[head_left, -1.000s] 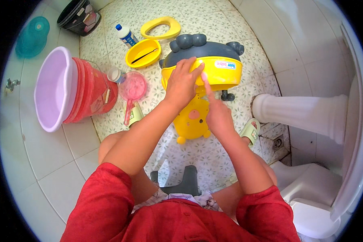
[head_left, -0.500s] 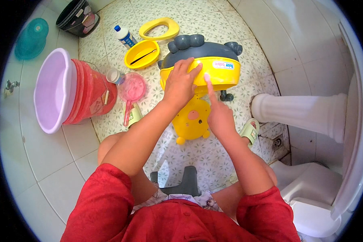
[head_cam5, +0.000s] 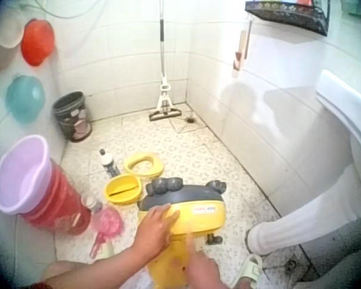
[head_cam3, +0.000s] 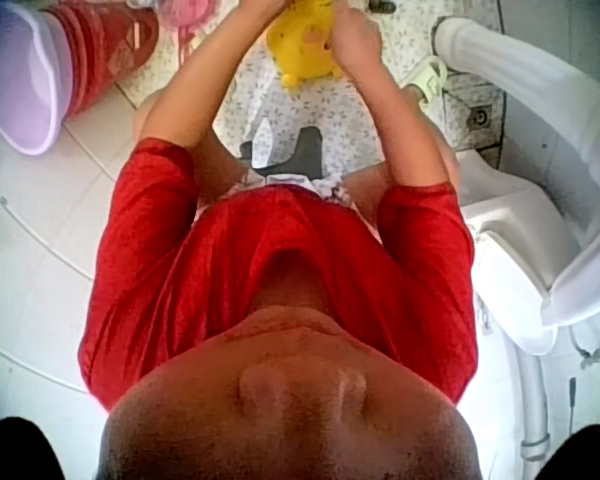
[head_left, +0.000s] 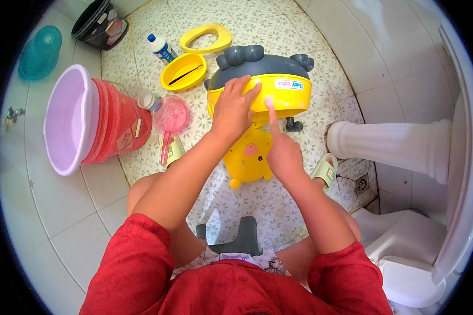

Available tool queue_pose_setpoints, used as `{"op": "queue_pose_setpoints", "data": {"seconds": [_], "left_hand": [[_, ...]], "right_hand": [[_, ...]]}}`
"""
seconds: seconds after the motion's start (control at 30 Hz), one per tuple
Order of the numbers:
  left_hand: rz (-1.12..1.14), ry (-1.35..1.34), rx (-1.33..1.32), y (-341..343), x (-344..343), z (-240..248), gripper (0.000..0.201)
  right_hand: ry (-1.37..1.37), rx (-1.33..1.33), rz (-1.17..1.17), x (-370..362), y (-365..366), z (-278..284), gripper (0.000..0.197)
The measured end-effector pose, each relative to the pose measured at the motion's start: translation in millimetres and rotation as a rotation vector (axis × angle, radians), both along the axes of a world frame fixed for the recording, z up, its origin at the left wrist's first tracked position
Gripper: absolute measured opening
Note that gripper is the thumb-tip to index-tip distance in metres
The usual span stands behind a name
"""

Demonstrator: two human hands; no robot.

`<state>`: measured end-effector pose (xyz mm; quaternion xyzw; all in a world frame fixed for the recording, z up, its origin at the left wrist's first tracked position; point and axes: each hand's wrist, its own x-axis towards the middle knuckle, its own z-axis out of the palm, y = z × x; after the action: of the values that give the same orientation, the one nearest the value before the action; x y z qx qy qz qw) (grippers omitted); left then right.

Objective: The person scrubs a yellow and grey baby training chair with a toothbrush and rinses a pink scoop in a basin of water.

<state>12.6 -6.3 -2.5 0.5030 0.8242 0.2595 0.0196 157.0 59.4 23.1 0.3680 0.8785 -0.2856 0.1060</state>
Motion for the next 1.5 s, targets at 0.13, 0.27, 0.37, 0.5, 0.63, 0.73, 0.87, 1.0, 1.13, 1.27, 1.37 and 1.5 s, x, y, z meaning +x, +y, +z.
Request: {"op": "queue_pose_setpoints", "data": {"seconds": [0.13,0.27,0.37,0.5,0.63,0.73,0.87,1.0,1.13,1.27,1.37,1.5], "left_hand": [[0.002,0.01,0.008,1,0,0,0.067],[-0.004,-0.01,0.003,0,0,1,0.068],[-0.003,0.003,0.004,-1,-1,0,0.068],[-0.004,0.002,0.016,1,1,0,0.067],[-0.004,-0.012,0.025,1,1,0,0.066],[0.0,-0.011,0.004,1,1,2,0.066],[0.003,-0.001,0.009,1,1,1,0.066],[0.007,-0.006,0.002,2,2,2,0.066],[0.005,-0.016,0.002,3,2,2,0.066],[0.005,-0.006,-0.004,2,1,2,0.066],[0.002,-0.004,-0.003,2,1,2,0.066],[0.002,0.005,0.001,1,1,1,0.066]], "right_hand": [[-0.091,-0.011,0.14,-4,-4,-1,0.114],[-0.019,0.019,0.052,-5,4,1,0.1],[0.009,0.008,-0.012,-1,7,6,0.101],[-0.008,-0.011,0.04,-2,2,1,0.102],[-0.075,-0.008,0.142,-4,-2,-1,0.114],[-0.078,0.002,0.134,-4,3,3,0.114],[-0.054,0.017,0.0,-4,9,7,0.103],[-0.014,0.042,-0.006,-1,11,-1,0.104],[-0.041,-0.027,0.099,-6,3,0,0.114],[-0.089,0.019,0.175,-5,-2,-3,0.107],[-0.09,0.002,0.084,-4,1,5,0.11],[-0.099,0.0,-0.021,-4,7,7,0.103]]}}
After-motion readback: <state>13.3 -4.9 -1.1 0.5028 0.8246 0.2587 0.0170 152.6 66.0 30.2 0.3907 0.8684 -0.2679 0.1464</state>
